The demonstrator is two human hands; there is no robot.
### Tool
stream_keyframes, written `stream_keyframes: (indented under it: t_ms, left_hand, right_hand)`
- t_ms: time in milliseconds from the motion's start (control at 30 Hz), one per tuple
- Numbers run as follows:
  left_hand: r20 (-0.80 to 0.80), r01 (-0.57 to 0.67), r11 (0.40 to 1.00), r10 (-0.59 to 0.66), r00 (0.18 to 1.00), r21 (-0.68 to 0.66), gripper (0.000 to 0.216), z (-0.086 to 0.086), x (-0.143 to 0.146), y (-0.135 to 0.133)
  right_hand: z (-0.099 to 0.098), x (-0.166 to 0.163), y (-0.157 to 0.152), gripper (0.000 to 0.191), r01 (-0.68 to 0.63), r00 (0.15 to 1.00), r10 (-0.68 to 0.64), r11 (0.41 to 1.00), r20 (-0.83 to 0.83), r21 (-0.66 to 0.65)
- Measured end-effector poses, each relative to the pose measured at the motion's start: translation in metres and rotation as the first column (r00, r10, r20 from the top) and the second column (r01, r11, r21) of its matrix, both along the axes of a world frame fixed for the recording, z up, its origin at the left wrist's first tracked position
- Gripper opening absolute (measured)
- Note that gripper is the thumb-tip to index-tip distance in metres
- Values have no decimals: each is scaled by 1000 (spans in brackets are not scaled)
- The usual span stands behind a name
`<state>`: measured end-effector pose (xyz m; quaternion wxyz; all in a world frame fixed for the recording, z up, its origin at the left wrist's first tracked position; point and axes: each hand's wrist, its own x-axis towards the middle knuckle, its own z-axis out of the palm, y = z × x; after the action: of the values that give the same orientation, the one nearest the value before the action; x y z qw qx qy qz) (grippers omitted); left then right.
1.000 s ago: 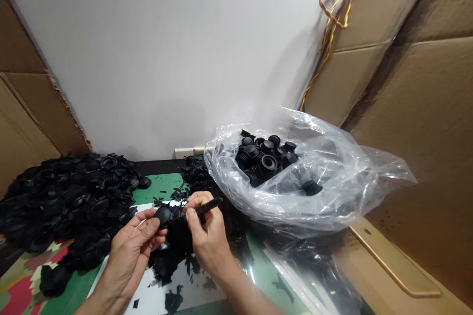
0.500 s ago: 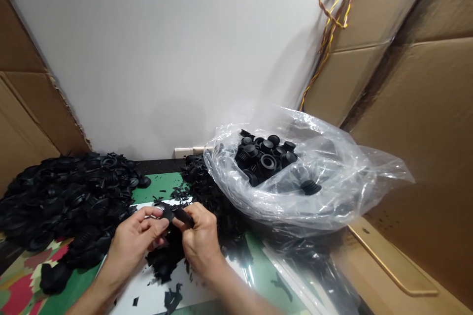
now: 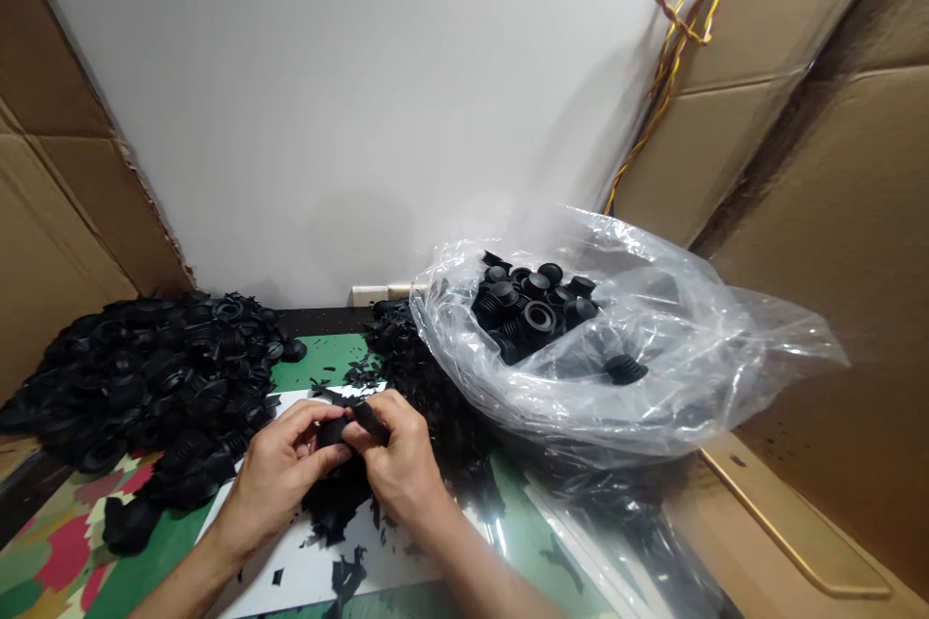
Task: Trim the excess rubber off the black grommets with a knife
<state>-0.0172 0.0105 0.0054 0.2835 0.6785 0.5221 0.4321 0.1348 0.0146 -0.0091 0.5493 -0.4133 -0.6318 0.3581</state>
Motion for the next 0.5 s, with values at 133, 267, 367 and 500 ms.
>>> stream_keyframes:
  t_ms: [133, 267, 367, 500]
  left_hand:
    - [124, 11, 997, -1, 992, -75, 18, 6, 5, -2]
    - [139, 19, 987, 3, 990, -158, 22, 8, 5, -1]
    - [-27, 66, 985, -71, 997, -157, 20, 4, 1, -2]
    - [-191, 111, 993, -104, 976, 26, 11, 5, 4, -12]
  right_hand:
    - [-5, -5, 0, 14, 76, 997, -76, 995, -12, 67]
    - [-13, -6, 3, 18, 129, 988, -145, 965, 52, 229]
    - [-18, -7, 4, 14, 116, 970, -178, 938, 167, 327]
    - [-19, -7, 5, 13, 87, 957, -173, 937, 233, 339]
